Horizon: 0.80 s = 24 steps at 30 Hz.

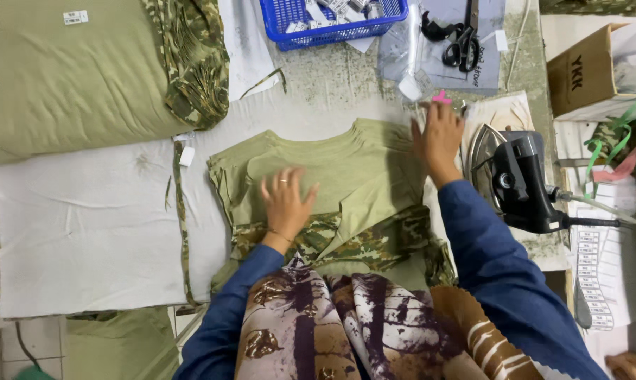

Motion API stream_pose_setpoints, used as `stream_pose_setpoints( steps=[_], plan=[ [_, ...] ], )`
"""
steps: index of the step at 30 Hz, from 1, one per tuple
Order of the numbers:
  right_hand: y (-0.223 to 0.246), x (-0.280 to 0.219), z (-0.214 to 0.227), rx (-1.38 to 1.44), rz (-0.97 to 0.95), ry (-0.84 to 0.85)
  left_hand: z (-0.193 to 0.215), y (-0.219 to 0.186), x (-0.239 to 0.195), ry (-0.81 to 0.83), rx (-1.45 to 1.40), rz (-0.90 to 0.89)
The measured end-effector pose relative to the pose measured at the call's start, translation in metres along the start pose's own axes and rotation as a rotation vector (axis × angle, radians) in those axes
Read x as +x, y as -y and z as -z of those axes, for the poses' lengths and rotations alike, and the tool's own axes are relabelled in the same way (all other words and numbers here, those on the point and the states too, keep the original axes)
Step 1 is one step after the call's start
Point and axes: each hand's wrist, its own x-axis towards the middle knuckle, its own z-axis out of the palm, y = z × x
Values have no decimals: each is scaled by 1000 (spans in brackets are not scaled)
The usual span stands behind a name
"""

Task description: The person irons a camouflage-patterned t-shirt on a table, repeatedly smoothing the fabric with an iron and adjusting the garment's position. The person also handles small white tags, placing them on the shirt during the process.

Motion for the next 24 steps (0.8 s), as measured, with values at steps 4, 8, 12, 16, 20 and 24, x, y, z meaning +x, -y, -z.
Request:
stream_pose_setpoints(
  steps=[4, 8, 12, 16, 20, 24],
  plan=[
    [-23, 76, -39, 1, 31, -126, -27, -40, -13, 126, -111, -140],
    [-27, 112, -57, -122, -34, 455, -34, -62, -18, 255, -313, -289],
    [-38, 120, -72, -86, -32, 499, -4, -89, -37, 982, -587, -443],
    [-40, 115, -54, 92, -122, 457, -25, -78, -49, 902, -568, -397],
    [-6, 87, 14, 177, -210, 291, -24, -63, -35, 331, -607, -328],
    [71, 2, 43, 190, 103, 112, 29, -74, -7, 97, -624, -142]
  ],
)
